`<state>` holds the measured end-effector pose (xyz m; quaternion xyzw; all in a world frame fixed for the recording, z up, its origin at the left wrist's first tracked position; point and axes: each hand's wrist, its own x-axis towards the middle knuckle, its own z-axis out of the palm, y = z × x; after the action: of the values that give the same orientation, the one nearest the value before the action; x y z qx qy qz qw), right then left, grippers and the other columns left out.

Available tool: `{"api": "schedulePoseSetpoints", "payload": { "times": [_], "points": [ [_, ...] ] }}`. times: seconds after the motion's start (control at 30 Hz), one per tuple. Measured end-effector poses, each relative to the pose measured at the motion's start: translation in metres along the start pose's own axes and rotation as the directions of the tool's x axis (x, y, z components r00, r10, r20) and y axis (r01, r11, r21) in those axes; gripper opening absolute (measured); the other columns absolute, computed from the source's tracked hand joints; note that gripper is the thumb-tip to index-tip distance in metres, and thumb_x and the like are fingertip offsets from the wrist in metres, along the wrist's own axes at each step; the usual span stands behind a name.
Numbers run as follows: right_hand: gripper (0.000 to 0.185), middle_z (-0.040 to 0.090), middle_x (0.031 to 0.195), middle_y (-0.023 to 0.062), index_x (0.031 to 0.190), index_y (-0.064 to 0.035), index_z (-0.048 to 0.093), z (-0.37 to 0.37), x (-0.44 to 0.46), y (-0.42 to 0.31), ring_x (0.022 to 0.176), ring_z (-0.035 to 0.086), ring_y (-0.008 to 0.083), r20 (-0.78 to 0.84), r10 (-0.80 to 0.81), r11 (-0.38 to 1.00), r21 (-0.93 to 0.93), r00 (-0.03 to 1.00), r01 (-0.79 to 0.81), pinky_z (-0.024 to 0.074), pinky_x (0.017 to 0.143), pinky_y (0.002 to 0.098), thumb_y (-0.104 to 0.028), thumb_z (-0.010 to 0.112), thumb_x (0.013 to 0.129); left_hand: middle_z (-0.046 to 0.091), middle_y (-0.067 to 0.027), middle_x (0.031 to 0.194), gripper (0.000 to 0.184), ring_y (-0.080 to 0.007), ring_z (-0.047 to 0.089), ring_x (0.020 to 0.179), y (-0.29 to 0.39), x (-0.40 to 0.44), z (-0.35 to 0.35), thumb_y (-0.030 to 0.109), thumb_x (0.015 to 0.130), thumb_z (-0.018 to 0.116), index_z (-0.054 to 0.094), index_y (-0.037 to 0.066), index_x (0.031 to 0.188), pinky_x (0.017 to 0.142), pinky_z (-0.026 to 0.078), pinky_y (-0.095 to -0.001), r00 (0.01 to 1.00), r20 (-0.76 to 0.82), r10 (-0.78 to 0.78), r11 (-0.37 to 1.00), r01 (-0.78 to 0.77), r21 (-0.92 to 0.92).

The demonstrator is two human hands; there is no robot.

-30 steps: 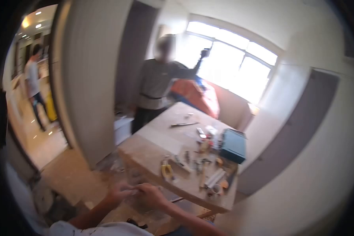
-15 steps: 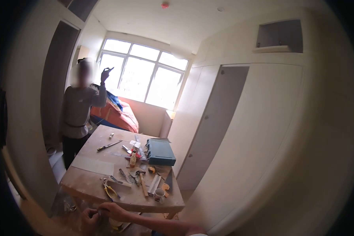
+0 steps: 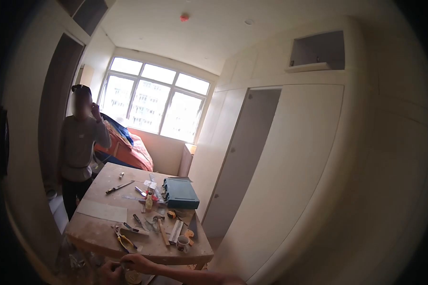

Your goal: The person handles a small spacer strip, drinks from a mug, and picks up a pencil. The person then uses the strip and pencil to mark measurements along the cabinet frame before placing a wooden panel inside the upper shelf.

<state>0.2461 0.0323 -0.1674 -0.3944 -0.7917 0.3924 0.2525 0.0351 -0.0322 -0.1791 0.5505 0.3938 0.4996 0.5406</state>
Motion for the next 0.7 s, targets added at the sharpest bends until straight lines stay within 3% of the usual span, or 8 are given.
{"api": "schedulePoseSetpoints", "payload": {
  "times": [0.1,0.23,0.3,0.37,0.53,0.6,0.63,0.7],
  "points": [
    [0.031,0.068,0.106,0.0112,0.123,0.0006,0.064,0.000,0.001,-0.001,0.096,0.066,0.0156,-0.048,-0.084,0.996,-0.007,0.995,0.084,0.0537,0.085,0.0318,-0.003,0.063,0.092,0.070,-0.0080,0.090,0.015,-0.0133,0.065,0.075,-0.011,0.016,-0.003,0.012,0.093,0.068,0.068,0.001,0.102,0.068,0.054,-0.0275,0.999,-0.054,0.000,0.999,-0.002,-0.047],
    [0.030,0.067,0.104,0.0075,0.123,-0.0010,0.064,-0.007,0.009,-0.019,0.093,0.065,0.0117,0.073,0.064,0.991,0.113,0.995,-0.072,0.0544,0.082,0.0293,-0.006,0.065,0.094,0.068,-0.0073,0.082,0.014,-0.0111,0.064,0.072,-0.010,0.016,-0.005,0.007,0.083,0.070,0.064,-0.004,0.091,0.067,0.053,-0.0281,0.986,-0.169,-0.016,0.991,-0.006,-0.130],
    [0.030,0.066,0.104,0.0060,0.124,-0.0019,0.064,-0.002,0.012,-0.014,0.092,0.064,0.0106,0.102,0.101,0.973,0.196,0.990,-0.119,0.0546,0.081,0.0287,-0.008,0.065,0.094,0.067,-0.0045,0.090,0.019,-0.0121,0.059,0.078,0.041,-0.007,0.002,0.017,0.100,0.066,0.067,-0.001,0.106,0.070,0.048,-0.0269,0.974,-0.030,-0.222,0.915,0.198,-0.352],
    [0.026,0.063,0.088,0.0005,0.122,-0.0040,0.063,0.004,0.015,-0.010,0.077,0.059,0.0078,0.097,0.085,0.865,0.487,0.992,-0.122,0.0514,0.069,0.0264,-0.009,0.062,0.097,0.065,-0.0033,0.089,0.018,-0.0111,0.057,0.077,0.044,-0.011,0.006,0.017,0.100,0.067,0.067,0.000,0.107,0.069,0.047,-0.0261,0.981,-0.061,-0.181,0.920,0.147,-0.363],
    [0.023,0.063,0.087,0.0008,0.118,-0.0027,0.063,0.014,0.020,-0.004,0.073,0.058,0.0075,0.067,0.082,0.908,0.405,0.994,-0.102,0.0509,0.067,0.0260,-0.008,0.061,0.096,0.065,-0.0030,0.093,0.018,-0.0092,0.056,0.079,0.028,-0.007,-0.003,0.016,0.100,0.067,0.066,0.000,0.109,0.070,0.046,-0.0242,0.990,-0.128,-0.064,0.976,0.035,-0.216],
    [0.025,0.067,0.101,0.0032,0.120,-0.0032,0.064,0.012,0.020,-0.003,0.090,0.062,0.0088,0.141,0.096,0.929,0.343,0.985,-0.140,0.0538,0.080,0.0266,-0.011,0.065,0.096,0.070,-0.0073,0.081,0.017,-0.0104,0.064,0.071,0.005,0.009,-0.009,0.010,0.085,0.072,0.066,-0.005,0.091,0.067,0.053,-0.0287,0.968,-0.213,0.132,0.991,-0.134,0.007],
    [0.025,0.067,0.101,0.0032,0.120,-0.0032,0.064,0.012,0.020,-0.002,0.090,0.062,0.0088,0.145,0.099,0.927,0.346,0.984,-0.145,0.0538,0.080,0.0266,-0.011,0.065,0.096,0.070,-0.0073,0.081,0.017,-0.0104,0.064,0.071,0.003,0.008,-0.011,0.010,0.085,0.072,0.066,-0.005,0.091,0.067,0.053,-0.0287,0.969,-0.215,0.126,0.992,-0.128,0.006],
    [0.025,0.067,0.098,0.0047,0.116,-0.0022,0.064,0.011,0.021,-0.004,0.089,0.063,0.0110,0.038,-0.053,0.989,0.142,0.998,0.047,0.0535,0.080,0.0287,-0.009,0.067,0.093,0.070,-0.0067,0.081,0.018,-0.0100,0.063,0.071,0.005,0.009,-0.013,0.012,0.086,0.073,0.068,-0.004,0.092,0.068,0.053,-0.0282,0.988,-0.124,-0.097,0.977,0.071,-0.203]
  ]
}}
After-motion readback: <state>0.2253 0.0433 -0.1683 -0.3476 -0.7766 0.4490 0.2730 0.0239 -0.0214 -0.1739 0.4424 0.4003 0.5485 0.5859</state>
